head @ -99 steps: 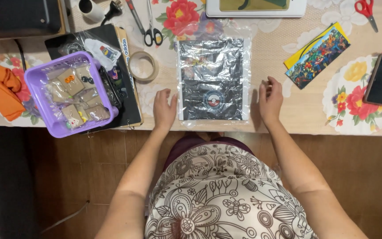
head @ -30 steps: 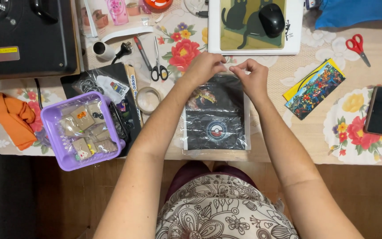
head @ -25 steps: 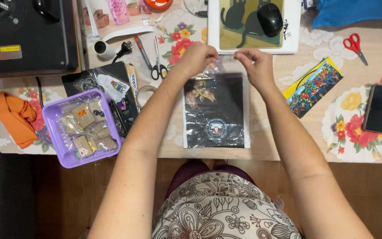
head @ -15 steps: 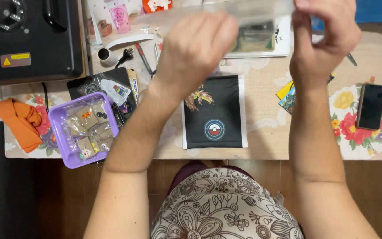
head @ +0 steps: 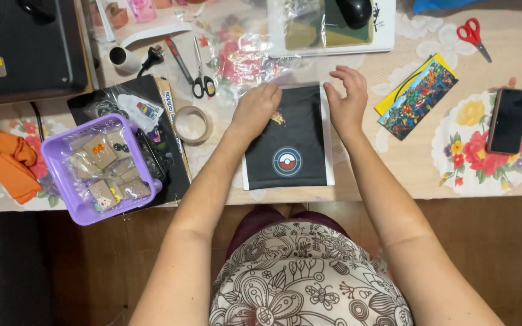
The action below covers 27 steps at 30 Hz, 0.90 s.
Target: Packaging printed artwork designs into clear plastic protective sleeves on a workspace.
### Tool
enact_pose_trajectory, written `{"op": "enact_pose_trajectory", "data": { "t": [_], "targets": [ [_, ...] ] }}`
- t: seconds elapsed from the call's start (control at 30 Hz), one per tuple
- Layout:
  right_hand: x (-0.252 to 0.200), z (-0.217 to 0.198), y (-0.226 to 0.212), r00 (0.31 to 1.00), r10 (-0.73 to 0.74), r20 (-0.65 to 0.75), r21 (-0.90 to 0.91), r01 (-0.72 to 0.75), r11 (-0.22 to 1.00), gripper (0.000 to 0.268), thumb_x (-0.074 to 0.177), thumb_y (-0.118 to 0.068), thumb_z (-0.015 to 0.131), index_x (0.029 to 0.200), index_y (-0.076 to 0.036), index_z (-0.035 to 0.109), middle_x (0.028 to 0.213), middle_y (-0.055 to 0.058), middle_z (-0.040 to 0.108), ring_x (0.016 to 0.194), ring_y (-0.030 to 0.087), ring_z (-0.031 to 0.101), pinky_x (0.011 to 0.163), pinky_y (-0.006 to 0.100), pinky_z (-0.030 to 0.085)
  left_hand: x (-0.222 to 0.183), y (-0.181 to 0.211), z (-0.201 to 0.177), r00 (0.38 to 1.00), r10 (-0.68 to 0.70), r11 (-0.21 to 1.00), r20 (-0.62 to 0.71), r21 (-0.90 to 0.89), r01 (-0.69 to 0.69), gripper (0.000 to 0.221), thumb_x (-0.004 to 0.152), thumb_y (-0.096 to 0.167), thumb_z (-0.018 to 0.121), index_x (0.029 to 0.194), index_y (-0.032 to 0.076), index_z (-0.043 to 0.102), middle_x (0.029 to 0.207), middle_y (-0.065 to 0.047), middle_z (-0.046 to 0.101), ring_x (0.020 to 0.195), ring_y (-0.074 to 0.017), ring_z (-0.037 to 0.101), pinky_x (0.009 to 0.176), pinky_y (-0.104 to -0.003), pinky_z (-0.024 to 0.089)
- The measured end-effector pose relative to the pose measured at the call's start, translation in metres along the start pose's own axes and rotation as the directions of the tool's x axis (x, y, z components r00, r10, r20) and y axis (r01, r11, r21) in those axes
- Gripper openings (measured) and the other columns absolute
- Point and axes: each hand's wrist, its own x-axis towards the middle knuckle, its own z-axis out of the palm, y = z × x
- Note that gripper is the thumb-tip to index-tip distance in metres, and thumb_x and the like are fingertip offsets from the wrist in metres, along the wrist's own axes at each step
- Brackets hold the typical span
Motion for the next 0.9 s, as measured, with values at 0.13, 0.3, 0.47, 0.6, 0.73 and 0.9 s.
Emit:
{"op": "enact_pose_trajectory", "data": {
  "t": [0.13,0.3,0.47,0.6,0.73,0.9],
  "targets": [
    [-0.043,-0.003,0.014,0.855,0.487,0.18,-0.254,-0.437,0.863,0.052,0.084,-0.001,0.084,0.127,0.006,0.056,0.12,0.028,0.059,0.112,0.05,0.06,0.096,0.06,0.048,-0.017,0.03,-0.044,0.894,-0.406,0.847,0.189,-0.29,0.446,0.025,0.088,0.013,0.072,0.107,-0.001,0.069,0.123,-0.022,0.059,0.115,-0.0394,0.057,0.093,-0.047,0.046],
    [-0.093,-0.023,0.029,0.601,0.743,0.295,-0.443,-0.603,0.664,0.064,0.084,-0.02,0.083,0.135,0.0,0.052,0.107,0.019,0.069,0.102,0.044,0.068,0.09,0.058,0.051,-0.096,0.069,-0.044,0.327,-0.803,0.211,0.499,-0.275,0.938,0.052,0.084,0.019,0.078,0.126,0.001,0.053,0.115,-0.018,0.052,0.113,-0.042,0.058,0.093,-0.048,0.048],
    [-0.112,-0.01,0.083,0.611,0.734,0.296,-0.518,-0.543,0.661,0.039,0.083,-0.042,0.084,0.109,-0.016,0.07,0.086,0.001,0.073,0.089,0.028,0.073,0.08,0.044,0.055,-0.134,0.058,0.0,0.018,-0.771,-0.084,0.637,-0.131,0.988,0.062,0.083,0.03,0.081,0.133,0.008,0.052,0.104,-0.012,0.068,0.104,-0.0329,0.069,0.084,-0.044,0.056],
    [-0.09,0.006,0.031,0.701,0.655,0.281,-0.575,-0.424,0.7,0.034,0.081,-0.035,0.085,0.104,-0.014,0.071,0.083,0.005,0.071,0.086,0.033,0.071,0.077,0.047,0.055,-0.119,0.048,0.01,-0.032,-0.734,-0.08,0.678,-0.039,0.996,0.046,0.078,0.038,0.081,0.115,0.02,0.06,0.089,0.0,0.072,0.095,-0.0261,0.073,0.076,-0.04,0.057],
    [-0.106,0.029,-0.068,0.704,0.285,0.65,-0.323,-0.084,0.943,0.036,0.082,-0.031,0.08,0.105,-0.011,0.062,0.093,0.011,0.064,0.093,0.035,0.067,0.08,0.046,0.054,-0.1,0.036,0.005,0.045,-0.745,-0.015,0.665,-0.084,0.996,0.029,0.082,0.033,0.075,0.096,0.008,0.07,0.092,-0.016,0.071,0.101,-0.0398,0.07,0.08,-0.051,0.057],
    [-0.171,0.077,-0.107,0.377,-0.09,0.922,-0.013,0.262,0.965,0.06,0.08,-0.057,0.072,0.116,-0.012,0.056,0.091,0.008,0.066,0.083,0.029,0.072,0.07,0.04,0.059,-0.067,0.005,0.01,0.133,-0.785,0.05,0.606,-0.152,0.987,0.031,0.086,0.037,0.069,0.096,0.007,0.07,0.092,-0.018,0.071,0.102,-0.0425,0.07,0.083,-0.052,0.056]
  ]
}}
